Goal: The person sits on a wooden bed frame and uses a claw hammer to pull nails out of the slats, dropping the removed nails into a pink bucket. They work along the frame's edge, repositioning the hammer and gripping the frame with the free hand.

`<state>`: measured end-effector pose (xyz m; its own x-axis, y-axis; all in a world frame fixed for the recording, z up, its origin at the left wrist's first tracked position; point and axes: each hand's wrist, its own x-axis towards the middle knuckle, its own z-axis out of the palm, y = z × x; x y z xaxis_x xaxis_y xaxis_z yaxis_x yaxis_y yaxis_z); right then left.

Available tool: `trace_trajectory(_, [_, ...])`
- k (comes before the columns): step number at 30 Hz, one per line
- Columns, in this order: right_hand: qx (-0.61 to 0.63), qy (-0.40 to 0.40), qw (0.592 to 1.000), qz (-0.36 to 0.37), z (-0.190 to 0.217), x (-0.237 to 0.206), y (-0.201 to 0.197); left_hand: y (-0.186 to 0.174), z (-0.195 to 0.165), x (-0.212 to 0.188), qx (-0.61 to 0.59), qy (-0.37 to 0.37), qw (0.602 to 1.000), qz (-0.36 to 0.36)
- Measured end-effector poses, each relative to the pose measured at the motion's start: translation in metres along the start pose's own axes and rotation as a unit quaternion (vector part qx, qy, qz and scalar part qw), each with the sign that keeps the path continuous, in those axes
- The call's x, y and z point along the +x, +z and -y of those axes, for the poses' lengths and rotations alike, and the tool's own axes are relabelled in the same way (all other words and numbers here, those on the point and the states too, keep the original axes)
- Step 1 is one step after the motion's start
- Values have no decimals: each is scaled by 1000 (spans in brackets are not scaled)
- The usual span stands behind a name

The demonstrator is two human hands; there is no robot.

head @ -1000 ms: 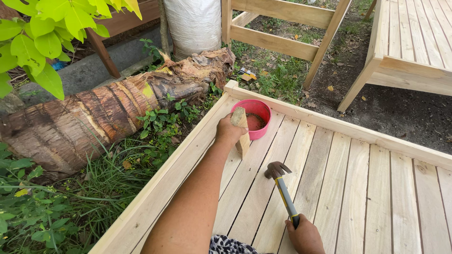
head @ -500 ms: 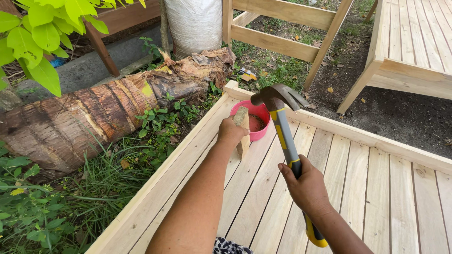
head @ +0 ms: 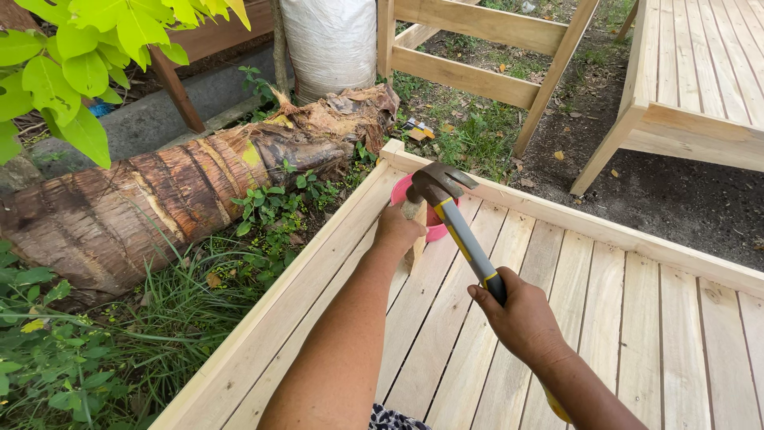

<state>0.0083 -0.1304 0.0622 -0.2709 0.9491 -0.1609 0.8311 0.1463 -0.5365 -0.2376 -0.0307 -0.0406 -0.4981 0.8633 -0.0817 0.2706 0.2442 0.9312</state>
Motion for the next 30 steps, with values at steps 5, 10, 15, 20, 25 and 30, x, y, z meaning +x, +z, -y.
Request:
trace_trajectory(5, [31,-5,999,-44,-10,5,8,-2,0,1,22,-12,1000,0])
trace_trajectory(10, [29,-5,999,-27,-13,9,23,-3,0,1,24,-16,1000,11])
trace_trajectory(15, [23,36,999,-10,-10,3,20,0,0,-2,30,-13,999,11])
trace_trajectory(20, [44,43,998,-9,0,-4,11,1,4,1,38,-3,999,9])
trace_trajectory(25, [27,50,998,11,10,-2,17,3,5,5,36,-21,999,9])
trace_trajectory(30, [20,64,997,26,8,0,21,3,2,0,48,-26,998,11])
